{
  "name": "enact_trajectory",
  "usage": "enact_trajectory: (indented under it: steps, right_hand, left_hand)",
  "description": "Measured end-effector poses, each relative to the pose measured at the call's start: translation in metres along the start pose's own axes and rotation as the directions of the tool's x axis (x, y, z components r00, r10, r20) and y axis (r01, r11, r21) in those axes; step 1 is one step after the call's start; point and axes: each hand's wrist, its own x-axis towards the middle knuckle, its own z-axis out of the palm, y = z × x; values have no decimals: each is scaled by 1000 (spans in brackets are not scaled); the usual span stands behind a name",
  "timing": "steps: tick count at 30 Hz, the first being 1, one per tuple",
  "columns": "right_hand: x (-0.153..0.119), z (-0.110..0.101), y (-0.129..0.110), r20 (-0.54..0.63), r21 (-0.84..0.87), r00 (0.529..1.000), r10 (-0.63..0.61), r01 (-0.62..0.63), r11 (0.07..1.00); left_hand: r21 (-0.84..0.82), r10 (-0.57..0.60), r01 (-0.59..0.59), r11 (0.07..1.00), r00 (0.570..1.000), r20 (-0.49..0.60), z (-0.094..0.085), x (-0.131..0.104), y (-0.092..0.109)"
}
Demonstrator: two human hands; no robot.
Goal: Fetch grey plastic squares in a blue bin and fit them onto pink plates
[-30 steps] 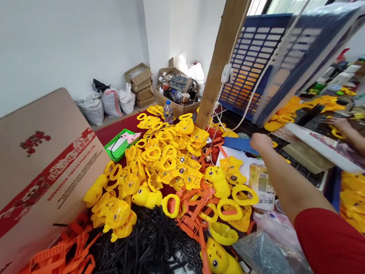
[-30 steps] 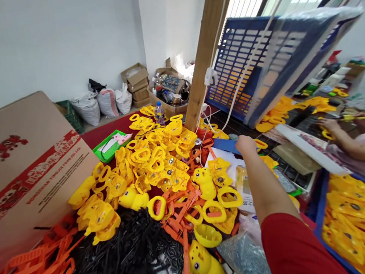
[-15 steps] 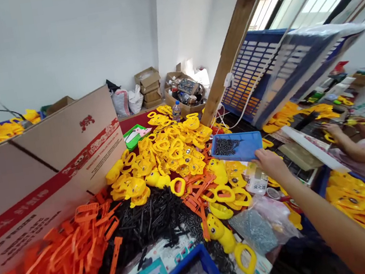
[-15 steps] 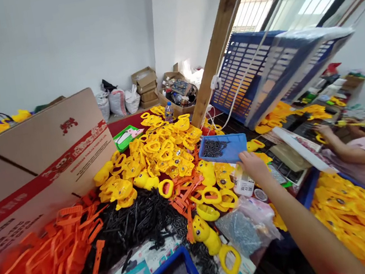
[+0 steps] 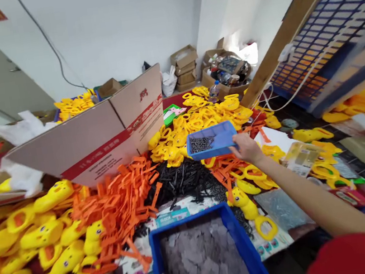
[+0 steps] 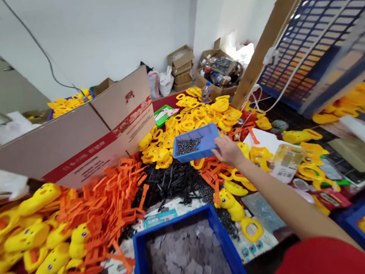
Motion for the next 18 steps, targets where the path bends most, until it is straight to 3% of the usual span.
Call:
enact_trajectory:
  steps: [4,8,11,14,16,18]
  right_hand:
    - [35,8,-69,21,58,999,-33,32,998]
    - [14,11,-110,-52,68,994,101,-98,993]
    - [-21,2,-114,-117,57,971,210,-204,977]
    - [-52,-14,-103,-165,12,949,269,-271,963]
    - [-65,-24,-93,-119,-53,962,247,-255,966]
    - [-72,-29,-86,19,-131,978,209,-205,970]
  left_hand:
    - [-122,165,-155,980,984,73,-4,-1,13]
    - [-199,206,-172,965,965,164,-9,-2,16]
    - [-230,214,-163,959,952,220,-11,-8,2]
    - [-230,179,-126,965,958,224,-13,-18,-18]
    - [-220,145,-95,971,964,223,-15,-24,-30]
    - [-202,100,-58,978,974,204,-18,-27,-39]
